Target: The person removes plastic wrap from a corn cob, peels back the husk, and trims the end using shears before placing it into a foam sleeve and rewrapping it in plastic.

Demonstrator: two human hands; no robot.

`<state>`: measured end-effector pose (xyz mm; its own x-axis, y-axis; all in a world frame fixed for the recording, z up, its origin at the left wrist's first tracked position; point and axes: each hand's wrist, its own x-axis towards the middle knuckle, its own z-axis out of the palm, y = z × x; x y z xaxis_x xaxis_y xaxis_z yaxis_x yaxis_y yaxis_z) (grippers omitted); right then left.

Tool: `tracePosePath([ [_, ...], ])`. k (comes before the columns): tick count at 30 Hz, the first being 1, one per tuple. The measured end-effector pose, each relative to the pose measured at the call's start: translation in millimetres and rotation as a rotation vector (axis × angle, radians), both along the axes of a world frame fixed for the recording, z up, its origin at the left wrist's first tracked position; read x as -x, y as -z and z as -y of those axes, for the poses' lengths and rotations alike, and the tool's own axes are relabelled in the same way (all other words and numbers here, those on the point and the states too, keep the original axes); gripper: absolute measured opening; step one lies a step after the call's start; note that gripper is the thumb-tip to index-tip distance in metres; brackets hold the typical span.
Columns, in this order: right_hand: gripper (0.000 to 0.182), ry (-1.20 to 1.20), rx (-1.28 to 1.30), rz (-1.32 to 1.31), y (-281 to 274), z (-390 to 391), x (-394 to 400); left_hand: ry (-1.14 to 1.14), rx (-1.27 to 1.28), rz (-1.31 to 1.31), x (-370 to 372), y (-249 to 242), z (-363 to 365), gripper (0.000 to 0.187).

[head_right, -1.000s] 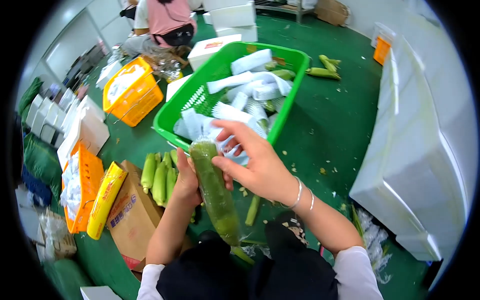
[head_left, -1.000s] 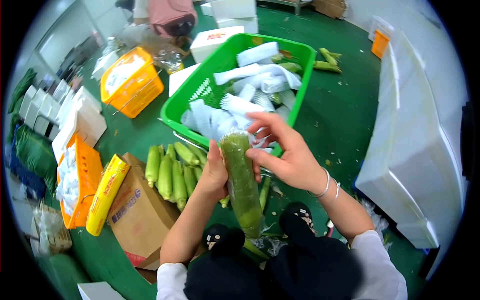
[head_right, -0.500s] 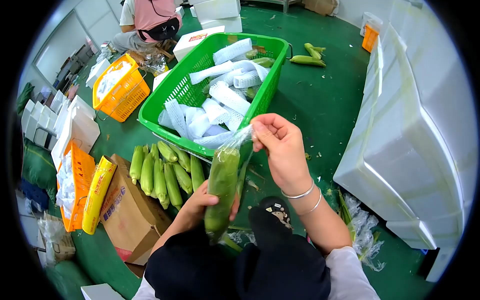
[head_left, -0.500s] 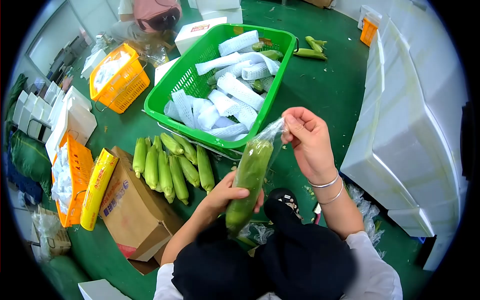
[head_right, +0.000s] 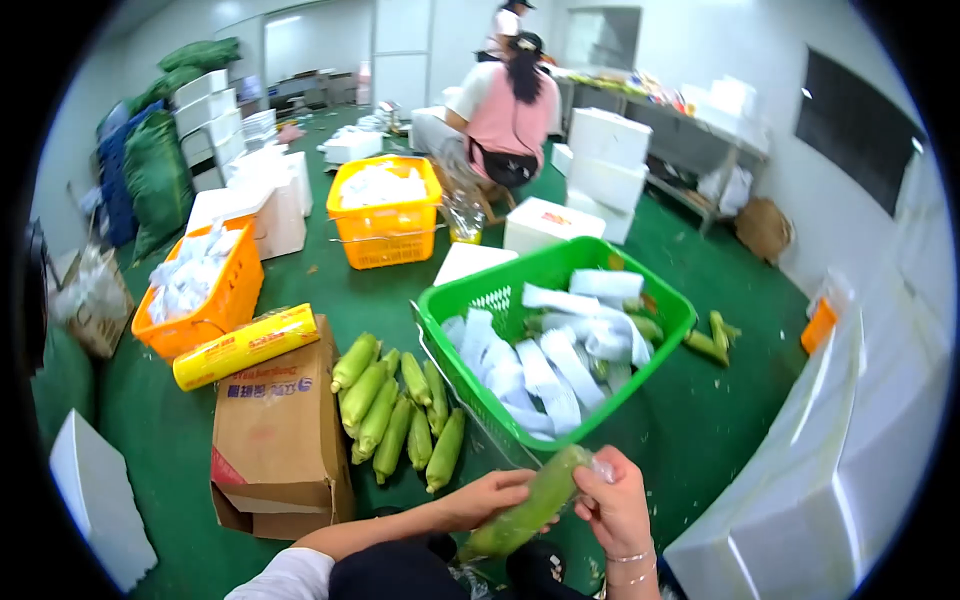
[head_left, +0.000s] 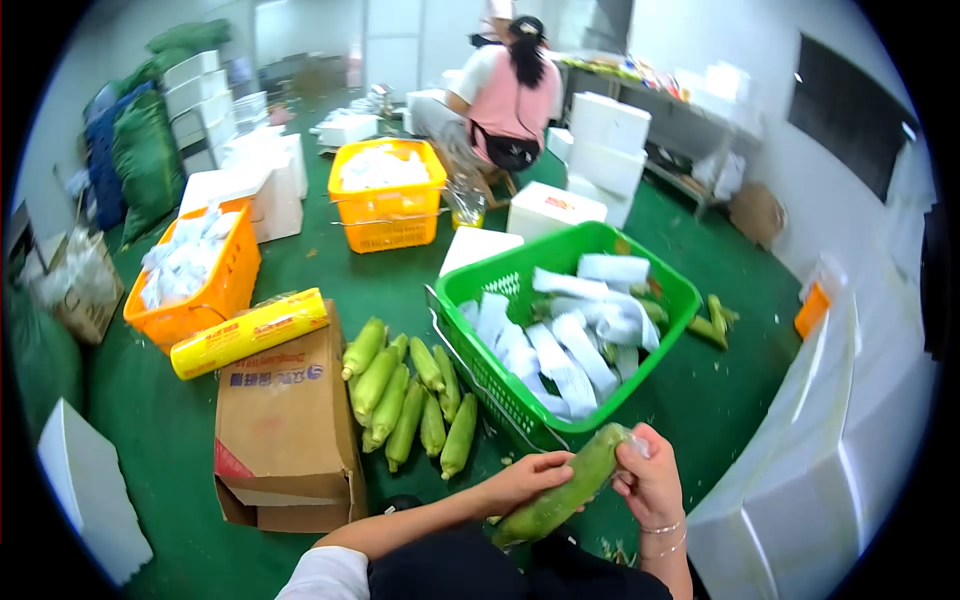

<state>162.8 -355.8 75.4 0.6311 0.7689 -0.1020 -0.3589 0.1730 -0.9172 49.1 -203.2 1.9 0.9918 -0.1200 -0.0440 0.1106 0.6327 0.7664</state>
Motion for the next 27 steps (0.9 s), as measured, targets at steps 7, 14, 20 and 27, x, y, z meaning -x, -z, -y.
tracePosePath([
  [7, 0.025, 0.131, -0.114, -0.071, -39, -66, 47, -0.975, -0.842, 0.249, 18, -25, -5, 0.043],
  [14, 0.017, -0.164, 0.146, 0.182, -49, -83, 59, -0.719, -0.331, 0.205, 44, -20, -39, 0.045],
  [20, 0.009, 0.057, 0.411, 0.462, 2, -57, 16, -0.289, -0.066, 0.157, 62, -6, -48, 0.034],
  [27, 0.025, -0.133, 0.299, 0.13, -7, -67, 44, -0.048, -0.543, 0.284, 57, 16, -36, 0.055],
])
